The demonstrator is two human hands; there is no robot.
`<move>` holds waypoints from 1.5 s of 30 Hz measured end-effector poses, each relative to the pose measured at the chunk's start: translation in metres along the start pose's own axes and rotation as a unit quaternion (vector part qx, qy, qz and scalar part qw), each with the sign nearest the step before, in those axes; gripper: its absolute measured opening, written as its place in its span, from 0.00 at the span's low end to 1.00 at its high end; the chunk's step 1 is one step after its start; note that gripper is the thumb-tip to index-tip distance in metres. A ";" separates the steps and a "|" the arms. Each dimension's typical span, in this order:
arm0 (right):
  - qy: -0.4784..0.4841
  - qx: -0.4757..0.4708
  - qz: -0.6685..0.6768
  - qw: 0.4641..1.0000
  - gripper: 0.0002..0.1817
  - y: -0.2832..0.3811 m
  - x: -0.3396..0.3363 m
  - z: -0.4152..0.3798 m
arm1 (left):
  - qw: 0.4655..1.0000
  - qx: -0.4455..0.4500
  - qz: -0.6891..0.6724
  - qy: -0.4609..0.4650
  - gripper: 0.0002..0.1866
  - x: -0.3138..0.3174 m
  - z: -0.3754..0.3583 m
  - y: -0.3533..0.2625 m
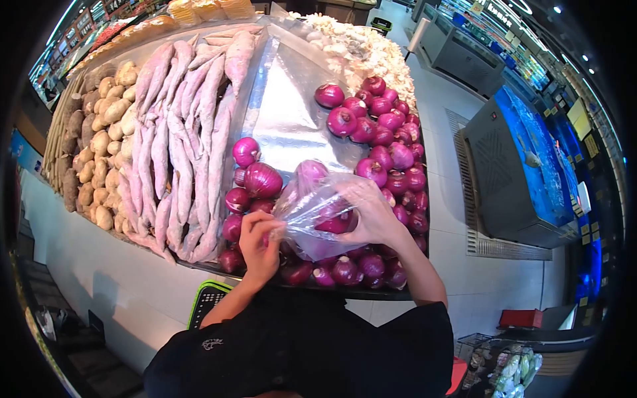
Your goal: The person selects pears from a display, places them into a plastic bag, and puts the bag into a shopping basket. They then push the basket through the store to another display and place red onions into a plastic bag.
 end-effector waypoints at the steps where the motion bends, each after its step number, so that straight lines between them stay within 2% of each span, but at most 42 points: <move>1: 0.013 -0.009 0.053 0.998 0.48 0.000 -0.003 -0.001 | 1.000 -0.019 -0.014 -0.008 0.08 0.001 -0.002 0.007; 2: 0.026 -0.019 0.107 0.994 0.49 0.002 -0.005 0.000 | 0.999 -0.037 -0.025 -0.016 0.07 0.002 -0.004 0.013; 4: 0.043 -0.014 0.116 0.992 0.49 0.010 -0.019 0.000 | 0.998 -0.042 -0.038 -0.022 0.06 0.001 -0.005 0.015; 6: 0.083 -0.047 0.224 0.970 0.48 0.028 -0.040 0.012 | 0.997 -0.053 -0.050 -0.037 0.06 0.001 -0.009 0.016; 8: 0.095 -0.074 0.289 0.950 0.53 0.018 -0.052 0.022 | 0.990 -0.085 -0.099 -0.059 0.06 0.004 -0.011 0.020; 10: 0.107 -0.064 0.445 0.887 0.57 0.004 -0.058 0.034 | 0.989 -0.091 -0.089 -0.069 0.06 0.002 -0.010 0.021; 12: 0.067 -0.049 0.497 0.864 0.63 -0.006 -0.064 0.058 | 0.990 -0.096 -0.078 -0.074 0.06 0.001 -0.012 0.022; 13: 0.036 -0.036 0.483 0.874 0.63 -0.007 -0.069 0.076 | 0.988 -0.101 -0.092 -0.073 0.05 0.001 -0.015 0.025; 14: -0.007 -0.031 0.443 0.896 0.60 -0.006 -0.073 0.095 | 0.986 -0.107 -0.106 -0.071 0.05 0.001 -0.019 0.027; 17: -0.099 0.014 0.260 0.961 0.43 -0.009 -0.051 0.154 | 0.990 -0.094 -0.078 -0.072 0.05 -0.004 -0.024 0.027; 19: -0.089 0.026 0.167 0.982 0.42 -0.025 -0.016 0.197 | 0.990 -0.094 -0.070 -0.079 0.05 -0.008 -0.025 0.021; 20: -0.128 -0.018 0.052 0.990 0.43 -0.035 0.005 0.216 | 0.989 -0.096 -0.065 -0.087 0.06 -0.010 -0.026 0.018; 22: -0.052 0.001 0.070 0.996 0.44 -0.045 0.040 0.242 | 0.990 -0.096 -0.056 -0.090 0.06 -0.015 -0.029 0.011; 25: 0.036 0.002 0.081 0.996 0.37 -0.040 0.073 0.250 | 0.994 -0.073 -0.039 -0.077 0.06 -0.022 -0.037 0.011; 29: 0.080 -0.030 0.024 0.996 0.39 -0.028 0.091 0.234 | 0.995 -0.081 -0.028 -0.059 0.07 -0.030 -0.039 0.003; 38: 0.117 -0.011 -0.039 0.992 0.48 -0.039 0.116 0.203 | 0.995 -0.035 -0.087 0.029 0.07 -0.018 -0.035 -0.012; 45: 0.091 -0.018 -0.028 0.995 0.52 -0.052 0.119 0.199 | 0.996 -0.041 -0.080 0.006 0.06 -0.019 -0.030 -0.005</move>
Point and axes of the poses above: each hand's wrist, its own z-axis towards the middle knuckle, its own x-axis out of the palm, y = z × x, the point moved 6 cm from there along z, towards the middle knuckle, and after that the axes turned 7 degrees about x, right-handed, at the moved point
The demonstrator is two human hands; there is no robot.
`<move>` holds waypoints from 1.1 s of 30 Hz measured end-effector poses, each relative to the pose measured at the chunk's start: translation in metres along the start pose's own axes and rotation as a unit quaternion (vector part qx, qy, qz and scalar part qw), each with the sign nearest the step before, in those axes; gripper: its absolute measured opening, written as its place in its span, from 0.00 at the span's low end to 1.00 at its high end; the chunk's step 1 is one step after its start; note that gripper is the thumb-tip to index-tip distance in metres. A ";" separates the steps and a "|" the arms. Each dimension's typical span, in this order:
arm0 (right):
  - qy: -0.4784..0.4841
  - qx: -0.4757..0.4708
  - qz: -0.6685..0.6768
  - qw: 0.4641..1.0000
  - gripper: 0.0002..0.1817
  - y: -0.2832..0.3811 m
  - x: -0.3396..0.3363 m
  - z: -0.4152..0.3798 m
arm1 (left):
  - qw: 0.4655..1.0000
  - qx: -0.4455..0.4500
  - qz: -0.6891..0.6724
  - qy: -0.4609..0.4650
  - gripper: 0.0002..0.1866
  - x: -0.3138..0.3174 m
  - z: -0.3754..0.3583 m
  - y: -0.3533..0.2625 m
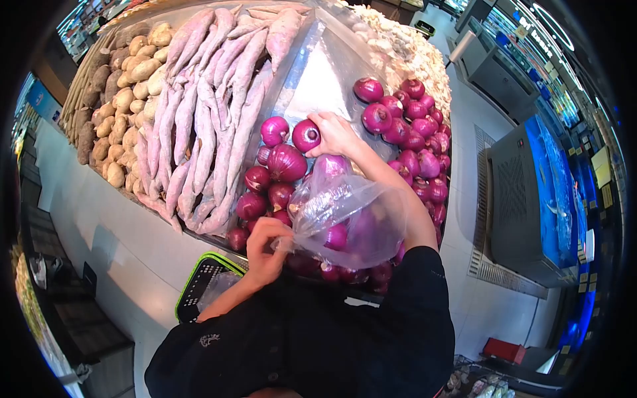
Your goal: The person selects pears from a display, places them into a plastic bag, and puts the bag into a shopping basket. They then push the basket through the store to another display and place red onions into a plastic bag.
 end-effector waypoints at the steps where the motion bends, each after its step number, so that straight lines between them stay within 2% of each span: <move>1: -0.011 -0.016 -0.002 1.000 0.52 -0.001 0.002 -0.003 | 1.000 0.008 0.009 -0.003 0.06 -0.002 0.003 0.000; 2: -0.071 -0.033 -0.004 0.997 0.48 0.011 -0.016 -0.014 | 1.000 0.013 0.024 -0.001 0.07 -0.006 0.007 0.000; 3: -0.074 -0.027 -0.005 0.997 0.48 0.019 -0.031 -0.021 | 0.999 0.034 0.040 -0.008 0.07 -0.009 0.011 0.000; 5: -0.202 0.004 0.136 0.970 0.35 0.030 -0.081 -0.041 | 0.997 0.036 0.060 -0.019 0.08 -0.015 0.014 0.003; 7: -0.258 0.079 0.323 0.907 0.22 0.041 -0.130 -0.081 | 0.998 0.039 0.058 -0.004 0.08 -0.018 0.018 0.000; 9: -0.416 0.018 0.398 0.817 0.12 0.073 -0.173 -0.142 | 0.997 0.039 0.060 0.014 0.08 -0.017 0.021 -0.003; 11: -0.350 -0.071 0.291 0.888 0.06 0.105 -0.190 -0.192 | 0.998 0.037 0.043 0.022 0.08 -0.014 0.023 -0.005; 13: -0.165 -0.077 0.208 0.961 0.05 0.141 -0.176 -0.198 | 0.998 0.045 0.043 0.029 0.08 -0.009 0.025 -0.008; 15: -0.048 -0.028 0.182 0.982 0.06 0.134 -0.120 -0.200 | 0.997 0.055 0.043 0.037 0.08 -0.004 0.027 -0.012; 16: -0.052 -0.021 0.182 0.982 0.06 0.126 -0.099 -0.203 | 0.996 0.067 0.049 0.044 0.09 -0.002 0.028 -0.015; 18: 0.027 0.055 0.088 0.994 0.15 0.103 -0.053 -0.208 | 0.994 0.082 0.053 0.055 0.09 0.003 0.028 -0.017; 19: 0.023 0.058 0.088 0.994 0.15 0.098 -0.047 -0.211 | 0.993 0.089 0.043 0.066 0.09 0.006 0.028 -0.017; 21: 0.053 0.059 0.072 0.994 0.25 0.092 -0.035 -0.215 | 0.991 0.098 0.033 0.079 0.09 0.010 0.027 -0.017; 22: 0.100 0.067 0.063 0.991 0.30 0.088 -0.026 -0.216 | 0.991 0.097 0.024 0.088 0.10 0.012 0.027 -0.016; 26: 0.130 0.068 0.049 0.988 0.32 0.076 0.002 -0.221 | 0.990 0.092 0.016 0.108 0.10 0.019 0.024 -0.017; 32: 0.069 0.015 0.103 0.992 0.35 0.082 -0.004 -0.212 | 0.988 0.067 0.023 0.136 0.09 0.024 0.015 -0.015; 33: 0.145 0.077 0.100 0.981 0.36 0.082 0.001 -0.209 | 0.987 0.065 0.021 0.146 0.09 0.024 0.013 -0.015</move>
Point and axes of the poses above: each hand's wrist, its own z-axis towards the middle knuckle, its own x-axis out of the palm, y = z × x, the point moved 6 cm from there along z, towards the middle knuckle, and after that the axes turned 7 degrees about x, right-handed, at the moved point
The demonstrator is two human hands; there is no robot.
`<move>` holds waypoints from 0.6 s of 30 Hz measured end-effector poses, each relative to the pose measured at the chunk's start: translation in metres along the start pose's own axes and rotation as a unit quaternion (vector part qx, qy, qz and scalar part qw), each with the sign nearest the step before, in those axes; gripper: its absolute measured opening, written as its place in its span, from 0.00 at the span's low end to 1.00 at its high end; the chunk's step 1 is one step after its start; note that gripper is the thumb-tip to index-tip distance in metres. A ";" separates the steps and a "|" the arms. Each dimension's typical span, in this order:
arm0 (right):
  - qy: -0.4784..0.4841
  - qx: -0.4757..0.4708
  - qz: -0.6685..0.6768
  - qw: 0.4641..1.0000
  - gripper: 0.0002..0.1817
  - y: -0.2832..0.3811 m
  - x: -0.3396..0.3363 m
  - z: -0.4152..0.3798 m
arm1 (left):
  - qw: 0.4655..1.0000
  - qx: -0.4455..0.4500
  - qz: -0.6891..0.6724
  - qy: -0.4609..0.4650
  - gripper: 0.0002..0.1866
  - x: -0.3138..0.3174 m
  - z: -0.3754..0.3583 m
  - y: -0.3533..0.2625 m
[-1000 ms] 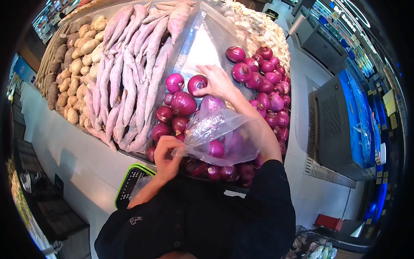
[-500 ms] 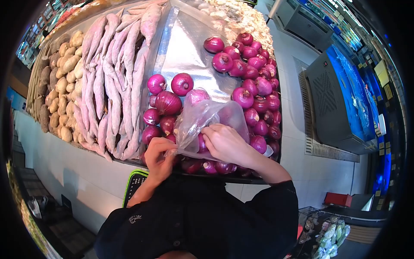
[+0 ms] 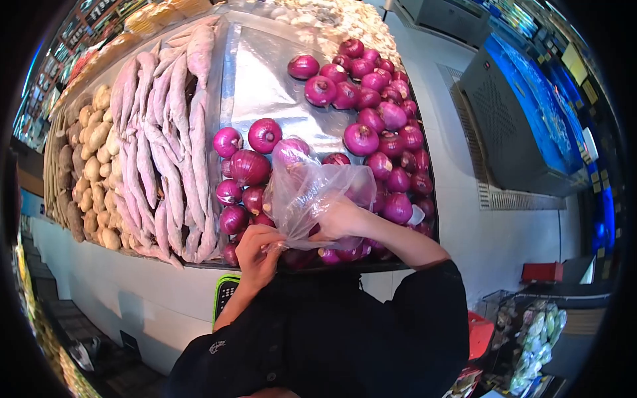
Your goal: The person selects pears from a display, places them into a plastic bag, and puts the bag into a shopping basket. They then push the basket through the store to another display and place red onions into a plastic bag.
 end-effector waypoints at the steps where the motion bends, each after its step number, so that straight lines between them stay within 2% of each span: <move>1: 0.073 0.067 0.001 0.995 0.38 -0.003 0.004 0.000 | 1.000 -0.001 0.005 0.002 0.09 0.000 -0.001 0.001; 5: 0.003 0.060 0.062 0.996 0.42 0.003 -0.003 -0.006 | 1.000 -0.026 0.010 0.005 0.09 -0.002 0.000 0.000; 7: -0.138 0.063 0.003 0.988 0.43 -0.009 -0.007 -0.017 | 1.000 -0.027 0.008 0.005 0.09 -0.004 0.003 -0.003; 8: -0.136 0.065 0.005 0.989 0.43 -0.007 -0.012 -0.023 | 1.000 -0.028 0.005 0.002 0.08 -0.004 0.004 -0.003; 10: -0.180 0.086 0.139 0.970 0.43 0.000 -0.039 -0.041 | 0.999 -0.049 0.002 -0.008 0.08 -0.005 0.003 0.003; 12: -0.166 0.096 0.157 0.969 0.44 -0.005 -0.046 -0.049 | 0.998 -0.068 -0.007 -0.013 0.08 -0.005 -0.001 0.005; 14: -0.274 0.067 0.165 0.945 0.45 -0.005 -0.068 -0.066 | 0.997 -0.070 0.003 -0.019 0.07 -0.003 0.001 0.008; 15: -0.215 0.113 0.221 0.944 0.45 -0.009 -0.072 -0.072 | 0.998 -0.066 0.008 -0.014 0.07 -0.002 0.003 0.007; 16: -0.220 0.118 0.216 0.944 0.45 -0.015 -0.075 -0.078 | 0.998 -0.062 0.000 -0.013 0.07 -0.001 0.003 0.007; 18: -0.197 0.050 0.364 0.909 0.45 -0.020 -0.077 -0.084 | 0.997 -0.073 -0.009 -0.012 0.06 0.000 0.004 0.009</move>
Point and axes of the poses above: each hand's wrist, its own z-axis towards the middle knuckle, its own x-axis out of the palm, y = z × x, the point moved 6 cm from there along z, towards the middle knuckle, and after that the axes turned 7 degrees about x, right-handed, at the moved point
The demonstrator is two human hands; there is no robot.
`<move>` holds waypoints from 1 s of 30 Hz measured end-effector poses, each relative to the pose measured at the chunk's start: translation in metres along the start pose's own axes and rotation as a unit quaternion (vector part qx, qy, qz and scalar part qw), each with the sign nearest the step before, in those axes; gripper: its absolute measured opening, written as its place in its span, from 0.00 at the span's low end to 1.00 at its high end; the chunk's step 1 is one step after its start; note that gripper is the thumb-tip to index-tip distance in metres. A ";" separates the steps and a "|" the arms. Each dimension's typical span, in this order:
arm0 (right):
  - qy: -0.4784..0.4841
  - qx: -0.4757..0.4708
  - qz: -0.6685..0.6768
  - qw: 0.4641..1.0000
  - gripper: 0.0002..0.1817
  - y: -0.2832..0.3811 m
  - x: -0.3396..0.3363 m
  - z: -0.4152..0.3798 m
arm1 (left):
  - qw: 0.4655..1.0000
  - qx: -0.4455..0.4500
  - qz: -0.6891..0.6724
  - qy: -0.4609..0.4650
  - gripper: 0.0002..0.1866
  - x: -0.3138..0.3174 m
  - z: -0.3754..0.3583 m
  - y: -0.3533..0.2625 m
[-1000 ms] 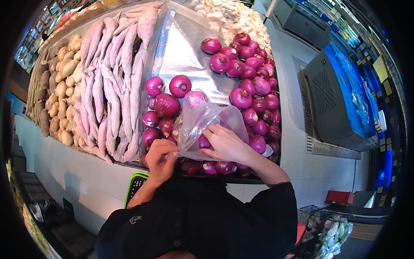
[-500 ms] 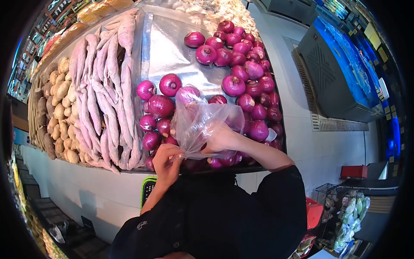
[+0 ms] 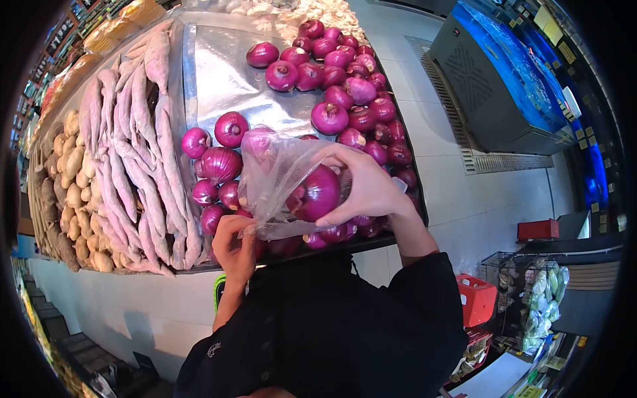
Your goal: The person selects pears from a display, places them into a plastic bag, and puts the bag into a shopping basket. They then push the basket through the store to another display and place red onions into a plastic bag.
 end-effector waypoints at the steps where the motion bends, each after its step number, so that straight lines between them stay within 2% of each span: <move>1: 0.008 -0.025 0.060 0.998 0.47 0.009 -0.004 -0.004 | 1.000 0.002 -0.006 0.002 0.07 0.001 0.002 -0.001; 2: 0.011 -0.027 0.059 0.998 0.47 0.009 -0.009 -0.004 | 1.000 0.002 -0.004 -0.001 0.07 0.000 0.003 -0.001; 5: 0.054 -0.049 0.196 0.978 0.52 0.009 -0.025 -0.010 | 1.000 0.007 0.000 0.007 0.07 -0.001 0.001 -0.001; 6: 0.028 -0.065 0.215 0.974 0.53 0.005 -0.032 -0.011 | 1.000 -0.008 -0.005 0.000 0.07 -0.003 -0.001 0.001; 9: 0.034 -0.085 0.235 0.968 0.56 -0.011 -0.055 -0.006 | 1.000 -0.025 -0.009 -0.011 0.06 -0.006 -0.003 0.004; 12: -0.098 -0.192 0.339 0.915 0.58 -0.020 -0.077 0.002 | 1.000 -0.017 -0.001 -0.003 0.06 -0.008 -0.004 0.004; 14: -0.160 -0.198 0.405 0.878 0.52 -0.019 -0.093 0.014 | 1.000 -0.007 0.009 0.009 0.06 -0.010 -0.007 0.002; 15: -0.155 -0.199 0.407 0.878 0.52 -0.018 -0.096 0.027 | 1.000 -0.008 0.002 0.021 0.07 -0.009 -0.009 0.002; 17: -0.214 -0.143 0.354 0.899 0.45 -0.024 -0.109 0.059 | 1.000 0.000 0.001 0.030 0.07 -0.009 -0.011 0.001; 18: -0.212 -0.111 0.312 0.920 0.42 -0.030 -0.109 0.079 | 1.000 0.002 0.003 0.028 0.07 -0.009 -0.012 0.000; 20: -0.232 -0.037 0.162 0.958 0.43 -0.038 -0.096 0.109 | 1.000 -0.022 0.003 0.011 0.07 -0.010 -0.014 0.002; 22: -0.229 0.011 -0.020 0.973 0.44 -0.054 -0.083 0.133 | 1.000 -0.018 0.000 0.009 0.07 -0.008 -0.016 0.004; 23: -0.198 0.014 -0.006 0.980 0.46 -0.067 -0.073 0.146 | 1.000 -0.018 -0.004 0.011 0.07 -0.007 -0.017 0.004; 26: -0.198 0.010 -0.192 0.961 0.49 -0.082 -0.052 0.164 | 1.000 -0.019 -0.003 0.012 0.07 -0.007 -0.019 0.001; 27: -0.210 -0.031 -0.223 0.951 0.50 -0.081 -0.045 0.167 | 1.000 -0.022 -0.002 0.010 0.07 -0.008 -0.020 0.002; 30: -0.213 0.011 -0.271 0.939 0.50 -0.084 -0.034 0.172 | 0.999 -0.027 0.019 -0.010 0.07 -0.011 -0.023 0.002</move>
Point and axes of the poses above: each hand's wrist, its own z-axis towards the middle knuckle, its own x-axis out of the palm, y = z × x, the point moved 6 cm from there along z, towards the middle knuckle, and after that the axes turned 7 degrees about x, right-handed, at the moved point
